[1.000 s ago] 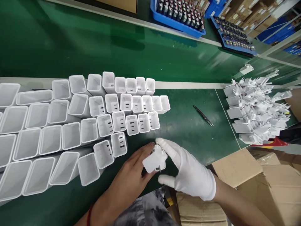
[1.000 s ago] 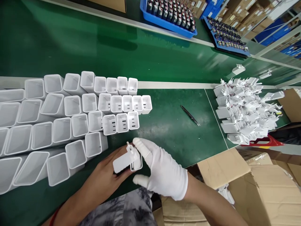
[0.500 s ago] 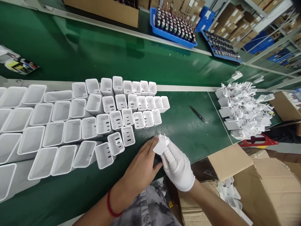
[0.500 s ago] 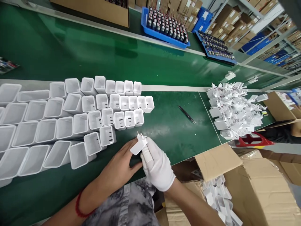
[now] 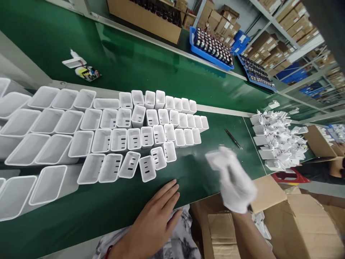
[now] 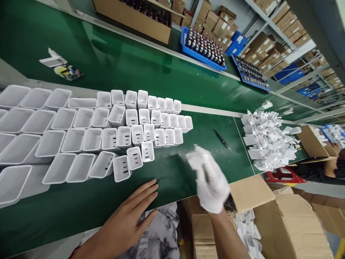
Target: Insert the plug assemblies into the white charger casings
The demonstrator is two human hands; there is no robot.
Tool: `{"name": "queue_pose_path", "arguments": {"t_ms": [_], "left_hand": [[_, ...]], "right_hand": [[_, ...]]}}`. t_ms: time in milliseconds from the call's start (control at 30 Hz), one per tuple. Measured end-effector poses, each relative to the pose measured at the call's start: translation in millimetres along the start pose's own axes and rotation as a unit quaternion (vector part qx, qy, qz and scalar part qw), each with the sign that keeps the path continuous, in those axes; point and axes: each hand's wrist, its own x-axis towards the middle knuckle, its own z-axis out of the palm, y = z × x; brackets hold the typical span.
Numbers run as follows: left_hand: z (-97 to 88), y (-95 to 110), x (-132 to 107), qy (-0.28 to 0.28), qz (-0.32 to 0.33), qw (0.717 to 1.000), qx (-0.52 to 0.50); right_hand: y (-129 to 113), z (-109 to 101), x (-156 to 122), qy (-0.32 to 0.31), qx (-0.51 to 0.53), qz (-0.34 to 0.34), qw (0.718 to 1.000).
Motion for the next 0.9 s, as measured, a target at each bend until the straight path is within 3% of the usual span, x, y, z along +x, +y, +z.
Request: {"name": "queue_pose_path", "arguments": {"t_ms": [167, 333, 500, 567, 633, 700, 767, 900], "left_hand": [[4.8, -5.8, 0.3, 0.024, 0.012, 0.999, -0.030], [8.1, -8.5, -0.7, 0.039, 0.033, 0.998, -0.024], [12.0, -10.9, -1.3, 0.034, 0.036, 0.999, -0.021], [13.7, -12.0, -1.7, 0.034, 0.042, 0.998, -0.025], [15.5, -13.4, -2.9, 0.031, 0.045, 0.998, -0.028], [17.4, -15.2, -4.9, 0.025, 0.052, 0.998, -0.028], [19.0, -16.8, -7.2, 0.015, 0.061, 0.998, -0.025], [19.3, -17.3, -7.3, 0.011, 0.067, 0.997, -0.031]], "right_hand": [[7.7, 1.1, -4.8, -0.005, 0.055, 0.086, 0.995], [13.7, 15.0, -27.3, 0.064, 0.140, 0.203, 0.967], [21.3, 7.1, -31.4, 0.186, 0.264, 0.206, 0.924], [27.5, 3.2, -24.6, 0.170, 0.301, 0.236, 0.908], [34.1, 2.9, -15.3, 0.101, 0.344, 0.311, 0.880], [39.4, 6.1, -6.2, 0.041, 0.400, 0.381, 0.833], [42.0, 10.2, 1.1, 0.024, 0.465, 0.422, 0.777], [40.4, 14.3, 8.6, 0.026, 0.507, 0.493, 0.707]]}}
